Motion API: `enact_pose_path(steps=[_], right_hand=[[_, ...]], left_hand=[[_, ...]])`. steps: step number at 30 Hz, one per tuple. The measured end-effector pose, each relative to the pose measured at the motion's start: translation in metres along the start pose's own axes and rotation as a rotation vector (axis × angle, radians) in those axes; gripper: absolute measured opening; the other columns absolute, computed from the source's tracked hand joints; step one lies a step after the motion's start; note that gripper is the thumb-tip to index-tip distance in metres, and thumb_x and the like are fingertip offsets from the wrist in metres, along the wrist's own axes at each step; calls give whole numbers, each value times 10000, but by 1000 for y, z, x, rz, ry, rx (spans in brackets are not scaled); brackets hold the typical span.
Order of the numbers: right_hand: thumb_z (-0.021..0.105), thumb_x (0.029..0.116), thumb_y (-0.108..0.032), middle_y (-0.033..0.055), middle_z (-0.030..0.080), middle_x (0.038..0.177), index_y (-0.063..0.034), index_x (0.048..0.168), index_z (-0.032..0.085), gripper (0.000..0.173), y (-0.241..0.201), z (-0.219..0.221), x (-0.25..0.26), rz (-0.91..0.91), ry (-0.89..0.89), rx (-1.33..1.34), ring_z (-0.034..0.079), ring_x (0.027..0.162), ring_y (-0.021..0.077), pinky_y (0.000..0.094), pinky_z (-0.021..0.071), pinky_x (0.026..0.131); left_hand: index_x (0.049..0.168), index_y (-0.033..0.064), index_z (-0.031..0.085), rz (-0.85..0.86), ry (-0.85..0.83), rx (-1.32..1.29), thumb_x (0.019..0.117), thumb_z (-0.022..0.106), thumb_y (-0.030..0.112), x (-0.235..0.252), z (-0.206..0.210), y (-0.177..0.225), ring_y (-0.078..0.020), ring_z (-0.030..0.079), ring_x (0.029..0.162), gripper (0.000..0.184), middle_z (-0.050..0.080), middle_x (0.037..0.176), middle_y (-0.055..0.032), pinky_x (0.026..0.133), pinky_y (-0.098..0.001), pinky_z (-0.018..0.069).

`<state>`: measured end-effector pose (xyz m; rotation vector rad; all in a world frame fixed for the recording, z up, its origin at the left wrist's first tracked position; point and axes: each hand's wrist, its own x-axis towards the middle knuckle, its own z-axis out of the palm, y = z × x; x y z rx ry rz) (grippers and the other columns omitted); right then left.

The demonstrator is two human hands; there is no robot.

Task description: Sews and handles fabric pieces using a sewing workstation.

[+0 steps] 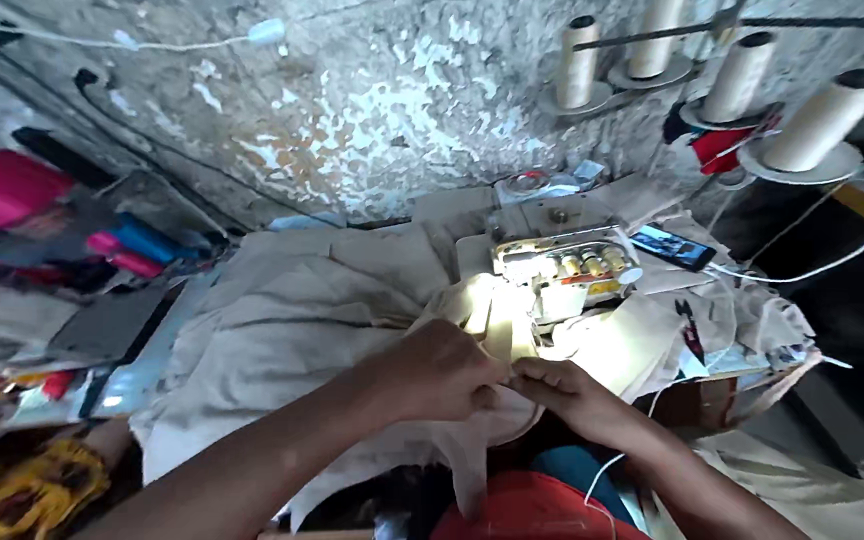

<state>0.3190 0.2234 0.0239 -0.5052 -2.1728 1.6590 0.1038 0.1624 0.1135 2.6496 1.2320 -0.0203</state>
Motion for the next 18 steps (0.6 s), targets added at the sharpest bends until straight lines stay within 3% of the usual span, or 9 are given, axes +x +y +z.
enact_pose_path(steps=[2,5,10,18], right_hand=[[469,1066,-256,-61,631,851,-61,1036,710,311,-1,-1,-9,15,-46,-33,540,779,-63,179,450,731],[462,1031,-271,-67,595,794,-87,1003,702,304,-1,-1,-19,11,-86,-85,526,733,-34,217,432,686],[525,991,-221,-7,604,726,-66,960,704,238,0,5,-29,-105,-33,-206,526,642,16,220,432,598],[541,1009,-165,84,635,711,-16,935,712,239,-3,9,-35,-227,28,-230,595,652,151,342,489,634]], left_hand=[[784,83,695,50,4,-51,961,640,252,0,4,13,-193,597,528,251,581,574,-40,500,-385,456],[874,44,705,33,-64,-39,1003,604,209,-1,7,25,-250,661,647,233,644,688,-94,590,-421,504],[865,69,715,64,29,23,985,622,224,2,16,27,-219,641,644,217,631,744,-79,550,-364,497],[873,83,696,143,150,-10,1000,603,243,6,27,18,-225,639,659,225,633,856,-91,513,-357,509]])
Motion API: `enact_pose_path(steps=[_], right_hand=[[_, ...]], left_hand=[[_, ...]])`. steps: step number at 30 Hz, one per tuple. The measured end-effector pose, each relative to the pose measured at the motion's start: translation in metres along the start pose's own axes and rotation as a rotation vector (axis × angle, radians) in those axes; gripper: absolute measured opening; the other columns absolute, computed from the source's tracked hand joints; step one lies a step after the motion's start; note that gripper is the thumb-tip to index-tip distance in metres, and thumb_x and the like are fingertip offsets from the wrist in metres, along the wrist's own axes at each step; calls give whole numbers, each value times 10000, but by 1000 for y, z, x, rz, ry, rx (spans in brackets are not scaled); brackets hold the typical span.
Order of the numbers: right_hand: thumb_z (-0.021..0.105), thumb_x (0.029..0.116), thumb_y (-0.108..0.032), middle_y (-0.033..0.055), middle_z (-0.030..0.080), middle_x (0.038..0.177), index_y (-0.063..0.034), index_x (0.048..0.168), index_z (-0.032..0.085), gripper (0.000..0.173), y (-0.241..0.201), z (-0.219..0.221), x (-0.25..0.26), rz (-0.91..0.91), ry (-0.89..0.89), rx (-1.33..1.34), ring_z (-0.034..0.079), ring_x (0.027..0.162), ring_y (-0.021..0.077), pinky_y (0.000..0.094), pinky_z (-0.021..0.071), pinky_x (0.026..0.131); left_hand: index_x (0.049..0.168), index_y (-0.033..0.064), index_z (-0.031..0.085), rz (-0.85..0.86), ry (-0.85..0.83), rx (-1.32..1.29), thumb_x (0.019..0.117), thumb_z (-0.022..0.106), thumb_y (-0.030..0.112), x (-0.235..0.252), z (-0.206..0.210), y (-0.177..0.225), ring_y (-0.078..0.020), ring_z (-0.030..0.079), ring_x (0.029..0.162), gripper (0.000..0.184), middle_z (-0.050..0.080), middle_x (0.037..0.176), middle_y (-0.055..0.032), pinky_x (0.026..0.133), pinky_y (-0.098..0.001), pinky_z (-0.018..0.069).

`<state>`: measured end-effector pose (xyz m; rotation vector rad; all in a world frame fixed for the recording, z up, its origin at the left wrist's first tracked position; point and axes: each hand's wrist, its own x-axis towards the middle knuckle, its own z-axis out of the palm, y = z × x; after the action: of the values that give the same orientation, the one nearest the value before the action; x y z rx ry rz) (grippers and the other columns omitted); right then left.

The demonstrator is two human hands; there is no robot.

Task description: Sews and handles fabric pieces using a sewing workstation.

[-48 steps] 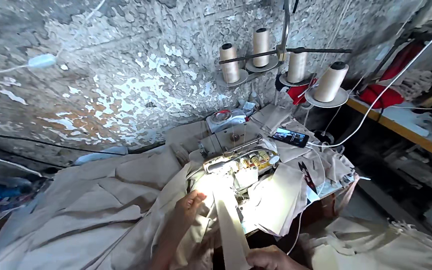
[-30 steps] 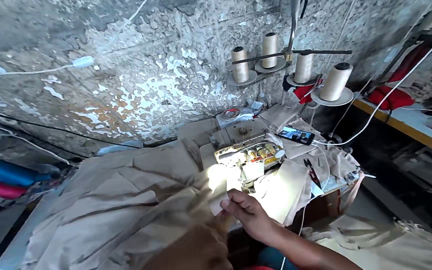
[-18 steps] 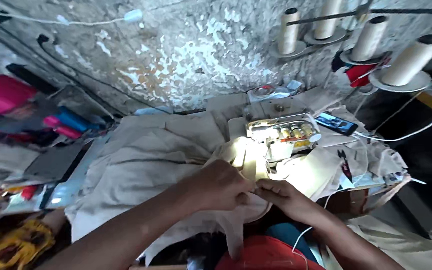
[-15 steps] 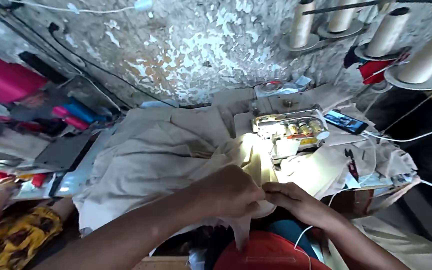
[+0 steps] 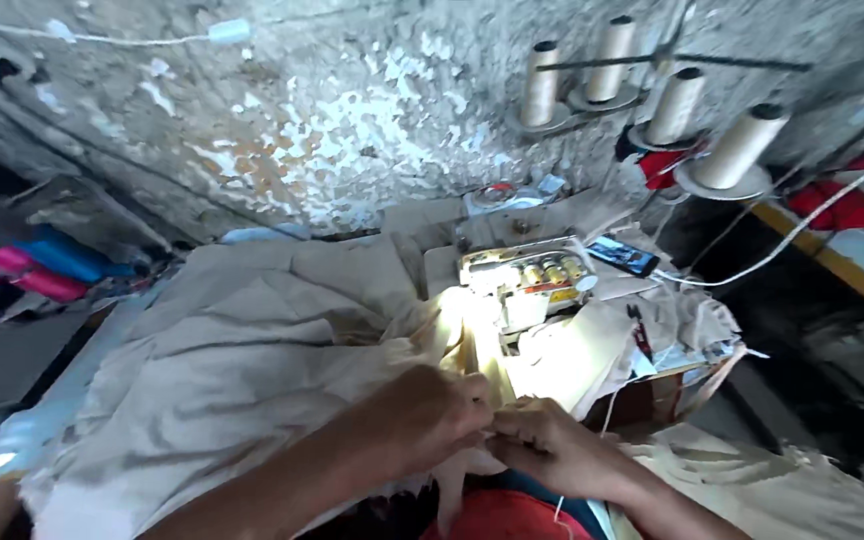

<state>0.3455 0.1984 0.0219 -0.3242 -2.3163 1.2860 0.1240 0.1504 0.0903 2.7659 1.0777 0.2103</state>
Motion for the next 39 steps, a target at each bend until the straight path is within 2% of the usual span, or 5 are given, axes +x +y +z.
enact_pose_path(steps=[5,15,22,30,39], right_hand=[[521,1027,-149,105,615,679,-9,877,681,260,2,-2,-1,-74,-4,-13,612,672,198,369,490,660],[542,1026,-136,82,641,674,-31,916,689,212,7,11,2,-122,125,-92,622,621,182,339,507,618],[571,1051,-220,57,624,667,-41,982,650,208,10,14,9,-188,180,-7,594,603,146,304,505,652],[591,1042,-197,111,692,1241,-38,1167,600,203,42,19,22,-76,528,31,626,1246,119,288,524,1041],[699,958,-235,335,629,1281,97,1277,637,465,31,39,155,246,-442,-161,590,1218,488,646,405,1050]], left_hand=[[803,107,697,26,33,-180,962,660,309,4,6,-12,-165,706,796,260,721,1124,-50,567,-341,549],[874,93,716,-52,-54,55,930,661,349,0,-2,-6,-247,659,565,268,639,683,-69,460,-395,518],[828,160,733,4,29,-70,1033,513,375,-13,-2,-5,-226,694,997,369,718,825,-1,1039,-469,457],[920,260,707,-382,561,-832,1026,587,366,-43,-26,-41,134,564,739,193,636,811,183,670,-62,466],[732,176,639,-373,619,-788,887,692,169,7,-67,-53,63,489,551,164,542,639,116,495,-94,412]])
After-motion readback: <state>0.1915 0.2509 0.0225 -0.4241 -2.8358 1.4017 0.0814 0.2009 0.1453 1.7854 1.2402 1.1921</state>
